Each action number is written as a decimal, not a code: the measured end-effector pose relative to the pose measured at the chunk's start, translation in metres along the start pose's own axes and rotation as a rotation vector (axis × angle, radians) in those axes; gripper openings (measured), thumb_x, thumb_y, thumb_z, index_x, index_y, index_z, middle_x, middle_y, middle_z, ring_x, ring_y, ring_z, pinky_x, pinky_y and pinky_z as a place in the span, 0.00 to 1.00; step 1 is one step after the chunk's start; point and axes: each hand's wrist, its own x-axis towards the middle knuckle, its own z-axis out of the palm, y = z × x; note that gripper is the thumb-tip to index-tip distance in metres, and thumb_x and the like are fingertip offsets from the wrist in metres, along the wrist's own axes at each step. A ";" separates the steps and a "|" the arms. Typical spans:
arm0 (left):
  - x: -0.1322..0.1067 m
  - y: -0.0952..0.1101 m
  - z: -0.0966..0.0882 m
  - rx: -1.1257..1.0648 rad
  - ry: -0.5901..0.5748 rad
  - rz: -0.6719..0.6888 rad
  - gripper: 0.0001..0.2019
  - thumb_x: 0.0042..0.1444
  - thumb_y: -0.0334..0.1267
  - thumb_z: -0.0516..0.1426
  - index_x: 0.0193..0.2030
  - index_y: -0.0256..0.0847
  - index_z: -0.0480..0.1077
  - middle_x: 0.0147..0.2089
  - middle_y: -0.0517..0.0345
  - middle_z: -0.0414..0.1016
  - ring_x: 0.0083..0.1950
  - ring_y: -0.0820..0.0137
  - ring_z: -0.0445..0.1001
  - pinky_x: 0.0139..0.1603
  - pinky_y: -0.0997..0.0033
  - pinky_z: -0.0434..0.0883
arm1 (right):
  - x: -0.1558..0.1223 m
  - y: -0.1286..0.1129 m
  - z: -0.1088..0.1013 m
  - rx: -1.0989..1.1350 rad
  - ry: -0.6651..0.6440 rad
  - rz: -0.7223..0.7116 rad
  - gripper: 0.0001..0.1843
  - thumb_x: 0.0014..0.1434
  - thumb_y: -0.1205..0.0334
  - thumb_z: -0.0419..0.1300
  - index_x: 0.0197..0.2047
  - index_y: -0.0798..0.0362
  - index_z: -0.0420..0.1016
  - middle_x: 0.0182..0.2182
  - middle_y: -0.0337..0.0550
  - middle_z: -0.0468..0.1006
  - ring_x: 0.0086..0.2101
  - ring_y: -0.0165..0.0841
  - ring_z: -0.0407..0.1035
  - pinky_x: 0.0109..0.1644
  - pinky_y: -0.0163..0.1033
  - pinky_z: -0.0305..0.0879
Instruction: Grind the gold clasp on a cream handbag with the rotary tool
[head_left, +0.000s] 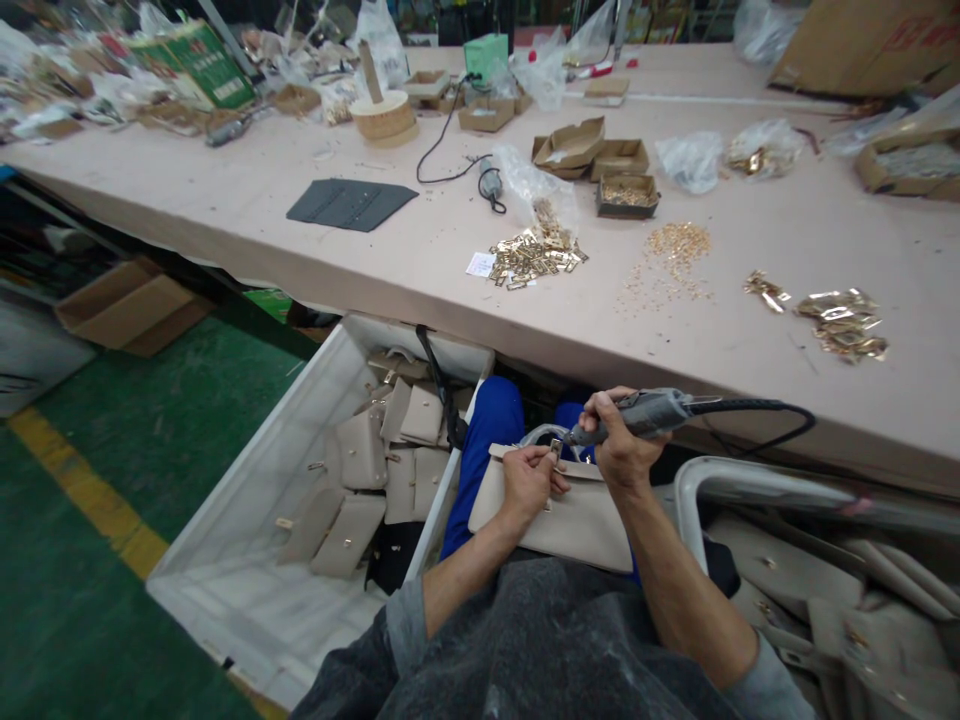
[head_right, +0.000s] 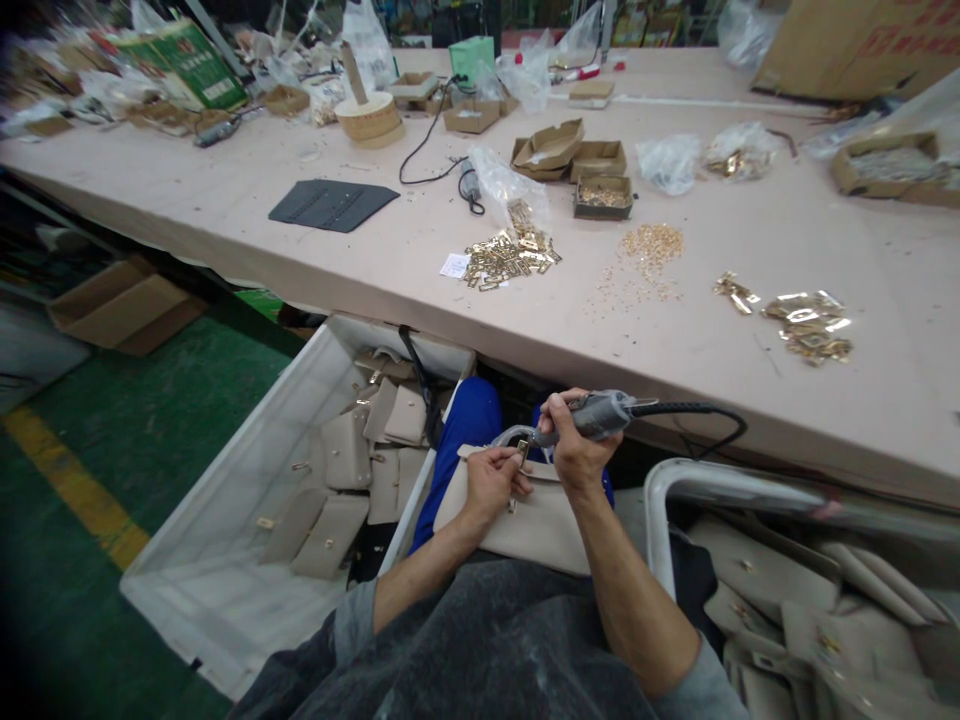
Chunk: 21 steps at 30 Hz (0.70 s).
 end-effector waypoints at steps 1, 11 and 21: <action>0.000 0.000 0.000 0.004 -0.001 0.001 0.21 0.55 0.53 0.66 0.34 0.32 0.78 0.25 0.49 0.81 0.18 0.68 0.77 0.19 0.75 0.74 | -0.001 -0.001 0.000 -0.014 -0.018 -0.003 0.11 0.61 0.59 0.72 0.33 0.53 0.75 0.25 0.38 0.75 0.20 0.30 0.68 0.27 0.39 0.70; -0.003 0.002 -0.004 0.010 -0.038 0.027 0.21 0.56 0.54 0.66 0.33 0.33 0.79 0.20 0.52 0.78 0.18 0.68 0.75 0.21 0.73 0.74 | -0.015 -0.007 -0.002 -0.175 -0.228 0.052 0.12 0.56 0.57 0.75 0.35 0.54 0.78 0.29 0.40 0.76 0.25 0.30 0.69 0.29 0.36 0.70; -0.006 0.004 -0.008 0.009 -0.059 0.037 0.21 0.56 0.53 0.65 0.34 0.32 0.79 0.21 0.52 0.78 0.18 0.70 0.73 0.22 0.74 0.72 | -0.011 0.006 0.001 -0.147 -0.298 0.103 0.15 0.55 0.55 0.76 0.33 0.53 0.76 0.25 0.36 0.73 0.22 0.28 0.65 0.24 0.34 0.67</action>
